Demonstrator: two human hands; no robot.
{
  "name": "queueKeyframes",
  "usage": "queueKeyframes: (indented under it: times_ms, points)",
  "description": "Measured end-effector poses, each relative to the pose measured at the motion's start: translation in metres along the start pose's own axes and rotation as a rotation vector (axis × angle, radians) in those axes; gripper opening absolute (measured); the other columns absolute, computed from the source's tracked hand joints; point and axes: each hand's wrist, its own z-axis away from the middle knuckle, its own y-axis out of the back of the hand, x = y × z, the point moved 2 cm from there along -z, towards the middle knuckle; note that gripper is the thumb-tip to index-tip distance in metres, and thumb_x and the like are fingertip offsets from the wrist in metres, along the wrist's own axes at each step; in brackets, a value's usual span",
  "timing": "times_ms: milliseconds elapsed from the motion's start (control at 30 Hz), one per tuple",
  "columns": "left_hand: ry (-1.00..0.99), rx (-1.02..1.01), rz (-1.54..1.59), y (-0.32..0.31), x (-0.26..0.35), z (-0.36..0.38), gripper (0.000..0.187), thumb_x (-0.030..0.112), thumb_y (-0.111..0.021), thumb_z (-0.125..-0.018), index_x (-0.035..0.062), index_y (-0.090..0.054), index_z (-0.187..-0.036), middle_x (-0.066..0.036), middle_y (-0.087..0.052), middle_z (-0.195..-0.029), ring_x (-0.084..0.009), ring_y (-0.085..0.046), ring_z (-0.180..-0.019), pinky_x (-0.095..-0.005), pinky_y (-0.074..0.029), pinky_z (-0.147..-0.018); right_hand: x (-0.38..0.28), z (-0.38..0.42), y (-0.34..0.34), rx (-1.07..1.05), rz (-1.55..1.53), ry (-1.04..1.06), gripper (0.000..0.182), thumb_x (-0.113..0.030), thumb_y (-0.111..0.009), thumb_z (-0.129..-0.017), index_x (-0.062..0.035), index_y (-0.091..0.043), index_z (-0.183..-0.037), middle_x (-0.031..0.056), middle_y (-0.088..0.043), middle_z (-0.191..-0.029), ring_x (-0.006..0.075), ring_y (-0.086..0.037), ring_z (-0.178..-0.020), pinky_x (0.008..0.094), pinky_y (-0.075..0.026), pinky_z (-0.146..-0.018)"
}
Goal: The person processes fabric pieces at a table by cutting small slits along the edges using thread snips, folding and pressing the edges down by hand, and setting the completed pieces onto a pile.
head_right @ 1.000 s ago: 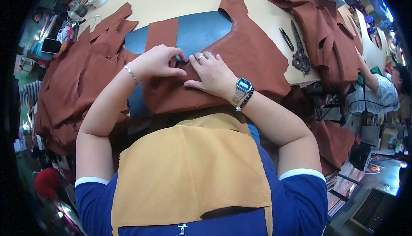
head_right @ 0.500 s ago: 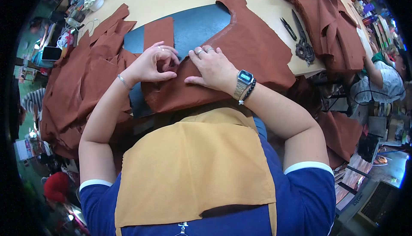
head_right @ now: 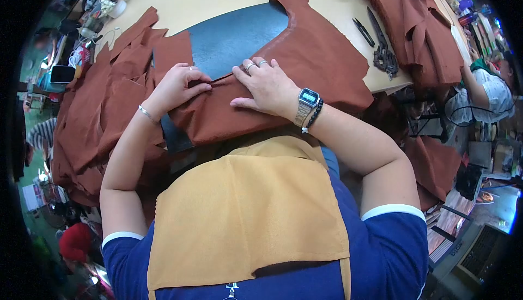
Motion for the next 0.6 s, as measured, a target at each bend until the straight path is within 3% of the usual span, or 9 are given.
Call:
queueKeyframes:
  times_ms: [67,167,267,367,467,600]
  points:
    - [-0.067,0.055,-0.111,-0.001,0.005,0.005,0.021,0.023,-0.072,-0.085,0.0066,-0.074,-0.097,-0.01,-0.071,-0.087,-0.0301,-0.067,-0.077,-0.0371,-0.053,-0.073,0.001,0.0,0.0,0.007,0.01,0.013,0.073,-0.056,-0.061,-0.087,0.0016,-0.051,-0.132,0.0194,-0.053,-0.127,0.0366,-0.052,-0.121,0.0464,-0.044,-0.101]
    - [0.08,0.058,-0.026,-0.004,0.007,0.01,0.018,0.02,-0.072,-0.084,0.0067,-0.075,-0.097,-0.011,-0.072,-0.091,-0.0291,-0.067,-0.08,-0.0364,-0.053,-0.077,0.001,-0.005,0.0,0.0,0.015,0.044,0.07,-0.055,-0.061,-0.088,-0.0011,-0.053,-0.132,0.0191,-0.054,-0.127,0.0362,-0.053,-0.118,0.0449,-0.044,-0.1]
    - [0.378,0.029,0.252,0.0,0.012,0.015,0.017,0.016,-0.071,-0.083,0.0065,-0.075,-0.097,-0.011,-0.071,-0.09,-0.0279,-0.067,-0.081,-0.0359,-0.053,-0.079,0.0,-0.008,-0.007,0.047,0.003,0.075,0.07,-0.057,-0.06,-0.087,-0.0008,-0.056,-0.128,0.0174,-0.057,-0.12,0.0326,-0.055,-0.112,0.0446,-0.046,-0.096]
    - [0.454,-0.002,0.283,0.006,0.017,0.013,0.016,0.013,-0.07,-0.082,0.0066,-0.076,-0.096,-0.011,-0.07,-0.088,-0.0268,-0.067,-0.082,-0.0349,-0.053,-0.08,-0.005,-0.008,-0.003,0.031,-0.021,0.078,0.069,-0.055,-0.061,-0.088,0.0007,-0.056,-0.128,0.0187,-0.056,-0.121,0.0342,-0.055,-0.112,0.0439,-0.046,-0.097]
    - [0.264,-0.007,0.171,0.003,0.008,0.013,0.016,0.007,-0.07,-0.083,0.003,-0.074,-0.098,-0.011,-0.07,-0.088,-0.0219,-0.067,-0.082,-0.0321,-0.053,-0.076,-0.008,-0.01,0.002,0.001,-0.03,0.075,0.068,-0.054,-0.061,-0.088,0.0005,-0.055,-0.129,0.0196,-0.056,-0.122,0.0361,-0.056,-0.112,0.0437,-0.046,-0.098]
    - [0.197,0.018,0.111,0.004,0.005,0.015,0.015,0.013,-0.071,-0.081,0.0094,-0.076,-0.094,-0.009,-0.07,-0.087,-0.0267,-0.067,-0.081,-0.0347,-0.053,-0.078,-0.009,-0.013,-0.008,0.022,-0.046,0.086,0.067,-0.056,-0.061,-0.087,-0.0046,-0.056,-0.13,0.0204,-0.055,-0.121,0.0373,-0.056,-0.11,0.0443,-0.047,-0.096]
